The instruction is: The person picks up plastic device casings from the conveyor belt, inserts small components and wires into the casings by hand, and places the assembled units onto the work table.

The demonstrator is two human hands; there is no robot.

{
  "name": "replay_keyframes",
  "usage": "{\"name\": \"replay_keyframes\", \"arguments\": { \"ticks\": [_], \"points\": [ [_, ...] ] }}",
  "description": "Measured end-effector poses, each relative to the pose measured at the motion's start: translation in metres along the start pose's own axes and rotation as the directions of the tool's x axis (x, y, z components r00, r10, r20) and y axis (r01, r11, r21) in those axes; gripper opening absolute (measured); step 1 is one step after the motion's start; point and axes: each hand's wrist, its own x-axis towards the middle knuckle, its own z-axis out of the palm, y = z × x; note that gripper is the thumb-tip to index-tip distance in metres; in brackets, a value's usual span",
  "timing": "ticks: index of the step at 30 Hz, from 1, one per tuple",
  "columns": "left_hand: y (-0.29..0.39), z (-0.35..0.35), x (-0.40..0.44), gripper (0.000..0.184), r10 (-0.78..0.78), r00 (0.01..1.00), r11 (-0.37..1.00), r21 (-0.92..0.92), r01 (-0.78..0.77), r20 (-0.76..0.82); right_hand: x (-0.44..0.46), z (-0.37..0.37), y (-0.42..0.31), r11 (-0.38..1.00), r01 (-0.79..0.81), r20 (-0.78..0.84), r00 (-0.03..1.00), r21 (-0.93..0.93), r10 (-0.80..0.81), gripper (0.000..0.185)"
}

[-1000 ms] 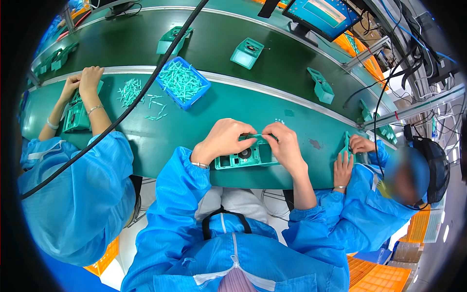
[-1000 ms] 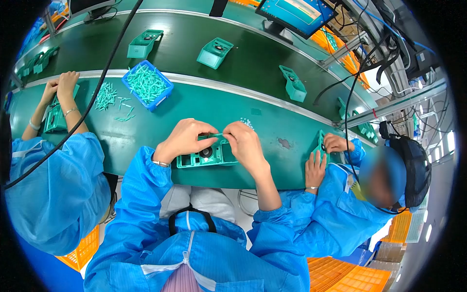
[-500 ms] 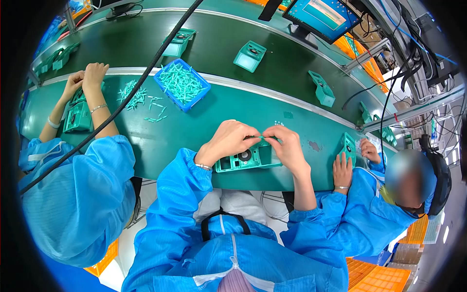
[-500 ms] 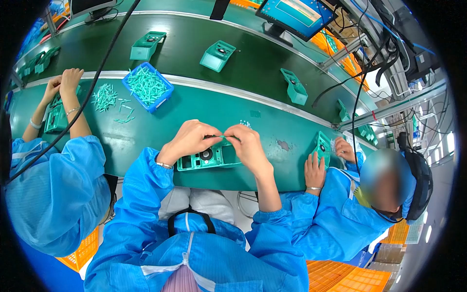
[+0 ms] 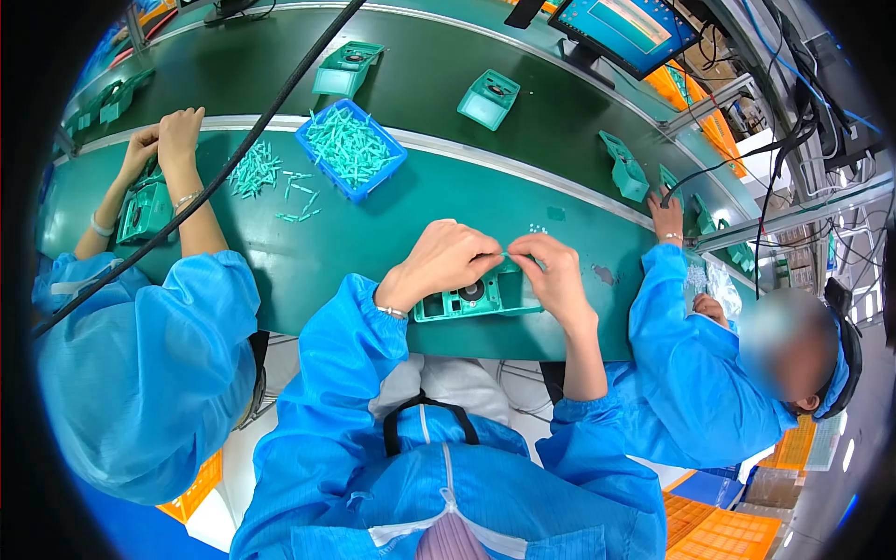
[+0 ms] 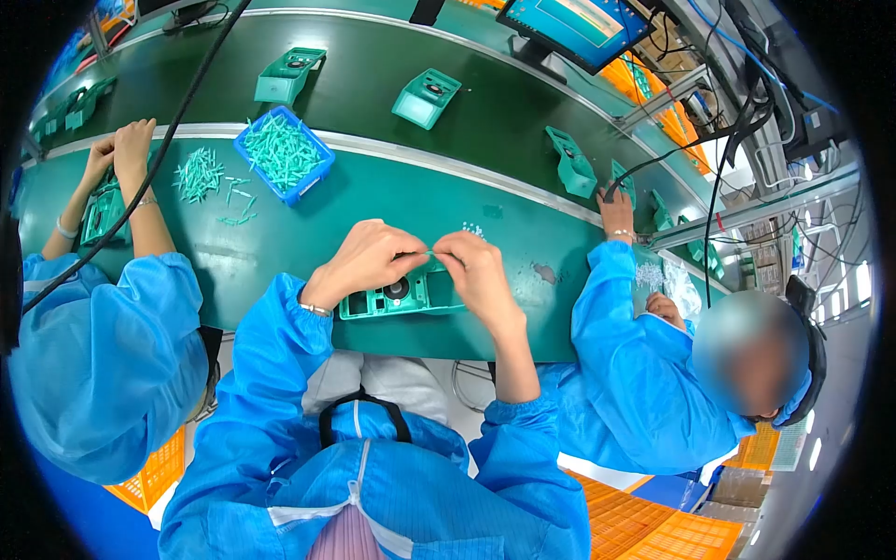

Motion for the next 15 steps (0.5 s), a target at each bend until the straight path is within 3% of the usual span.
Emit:
{"name": "replay_keyframes", "arguments": {
  "ticks": [15],
  "points": [
    [-0.0021, 0.0054, -0.0001, 0.019, -0.022, 0.999, 0.999, 0.039, 0.023, -0.037, 0.0026, 0.0014, -0.0025, 0.998, -0.010, -0.010, 1.000, 0.064, 0.010, 0.011]
  ]
}}
